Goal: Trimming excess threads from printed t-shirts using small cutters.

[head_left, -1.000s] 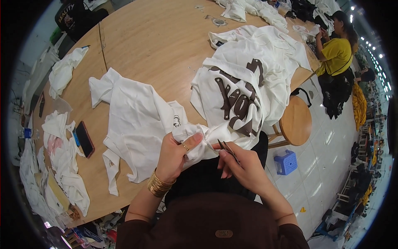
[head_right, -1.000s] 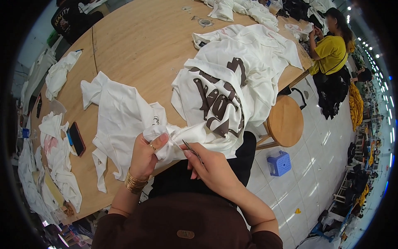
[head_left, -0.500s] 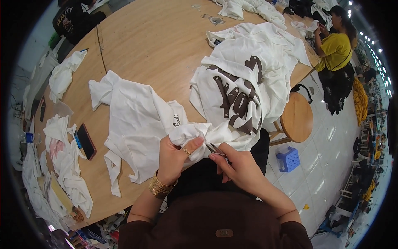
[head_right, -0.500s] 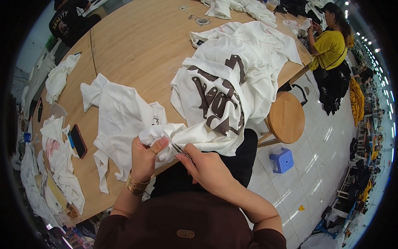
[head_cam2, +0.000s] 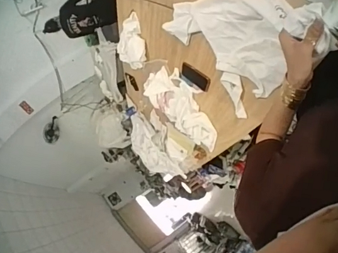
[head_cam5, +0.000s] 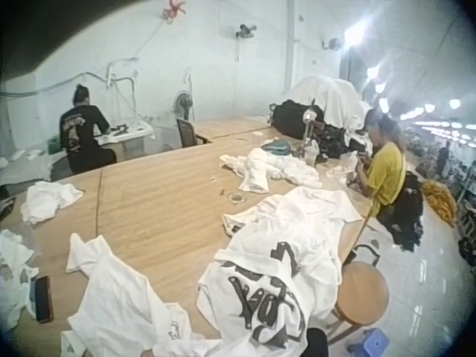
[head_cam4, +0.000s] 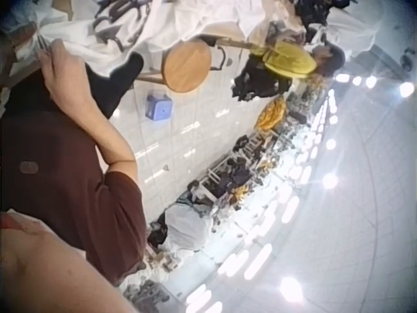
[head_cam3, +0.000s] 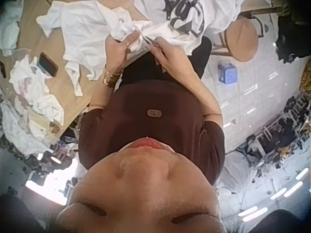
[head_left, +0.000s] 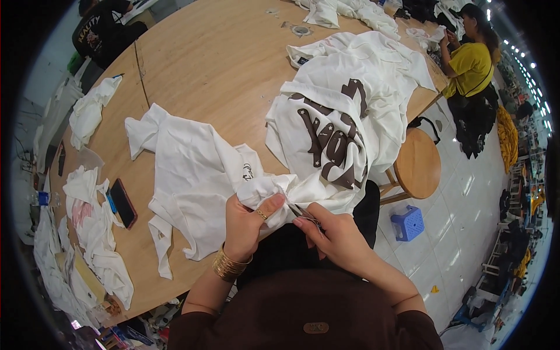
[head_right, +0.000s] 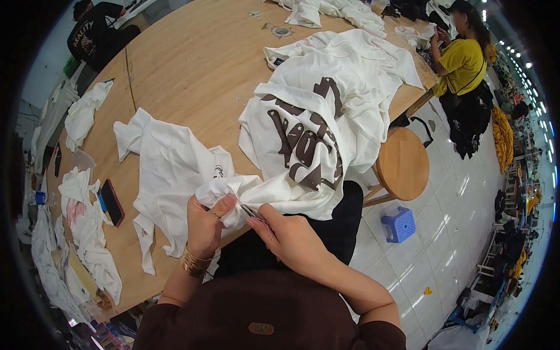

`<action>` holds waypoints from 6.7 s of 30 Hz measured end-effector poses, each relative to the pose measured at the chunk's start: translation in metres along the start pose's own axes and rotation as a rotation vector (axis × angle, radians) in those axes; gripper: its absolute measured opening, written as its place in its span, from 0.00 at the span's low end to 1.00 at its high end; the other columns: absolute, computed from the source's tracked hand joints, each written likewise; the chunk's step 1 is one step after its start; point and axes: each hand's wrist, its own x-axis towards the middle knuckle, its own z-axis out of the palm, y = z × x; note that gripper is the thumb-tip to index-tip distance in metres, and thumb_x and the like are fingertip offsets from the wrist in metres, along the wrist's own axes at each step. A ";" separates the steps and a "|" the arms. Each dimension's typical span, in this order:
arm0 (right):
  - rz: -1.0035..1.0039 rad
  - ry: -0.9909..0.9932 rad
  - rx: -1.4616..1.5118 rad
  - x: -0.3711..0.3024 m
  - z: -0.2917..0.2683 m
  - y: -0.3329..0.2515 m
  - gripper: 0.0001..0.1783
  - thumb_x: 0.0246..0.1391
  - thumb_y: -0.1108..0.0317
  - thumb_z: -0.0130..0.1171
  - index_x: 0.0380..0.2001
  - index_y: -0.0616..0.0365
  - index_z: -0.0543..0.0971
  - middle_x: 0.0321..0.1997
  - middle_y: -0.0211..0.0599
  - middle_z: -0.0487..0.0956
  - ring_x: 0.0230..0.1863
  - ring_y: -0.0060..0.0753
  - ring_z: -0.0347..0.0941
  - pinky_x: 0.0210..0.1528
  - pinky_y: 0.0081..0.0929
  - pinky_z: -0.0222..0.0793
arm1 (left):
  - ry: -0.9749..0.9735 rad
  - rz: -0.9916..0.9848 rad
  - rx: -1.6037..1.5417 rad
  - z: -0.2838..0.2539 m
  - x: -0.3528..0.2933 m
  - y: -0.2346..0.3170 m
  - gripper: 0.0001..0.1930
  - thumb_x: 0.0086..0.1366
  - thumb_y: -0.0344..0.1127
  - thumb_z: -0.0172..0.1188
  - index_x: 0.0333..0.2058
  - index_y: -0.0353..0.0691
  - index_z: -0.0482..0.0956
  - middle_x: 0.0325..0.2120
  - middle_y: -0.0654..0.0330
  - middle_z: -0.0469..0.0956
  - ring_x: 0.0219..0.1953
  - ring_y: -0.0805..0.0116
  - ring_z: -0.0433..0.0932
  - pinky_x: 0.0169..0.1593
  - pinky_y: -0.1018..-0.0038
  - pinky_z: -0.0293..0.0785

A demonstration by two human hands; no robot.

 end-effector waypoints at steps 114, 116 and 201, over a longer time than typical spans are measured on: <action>-0.427 1.054 0.068 0.013 -0.249 -0.016 0.11 0.57 0.65 0.49 0.39 0.60 0.73 0.19 0.26 0.69 0.08 0.10 0.49 0.09 0.11 0.39 | 0.736 0.216 1.122 -0.242 -0.021 0.067 0.15 0.57 0.36 0.59 0.37 0.30 0.74 0.34 0.52 0.77 0.36 0.67 0.74 0.40 0.75 0.68; -0.306 1.078 0.141 -0.002 -0.262 0.014 0.10 0.57 0.66 0.49 0.38 0.59 0.72 0.19 0.24 0.67 0.08 0.09 0.49 0.08 0.11 0.40 | 0.770 0.279 1.452 -0.260 -0.023 0.069 0.15 0.57 0.36 0.59 0.39 0.32 0.73 0.38 0.53 0.75 0.39 0.67 0.73 0.41 0.75 0.67; -0.237 0.237 -1.019 0.323 -0.067 0.074 0.15 0.42 0.62 0.59 0.35 0.56 0.77 0.34 0.45 0.76 0.35 0.48 0.74 0.36 0.40 0.69 | 0.443 -0.064 0.444 -0.214 -0.025 -0.016 0.13 0.62 0.36 0.54 0.40 0.32 0.73 0.31 0.66 0.76 0.31 0.82 0.71 0.37 0.84 0.67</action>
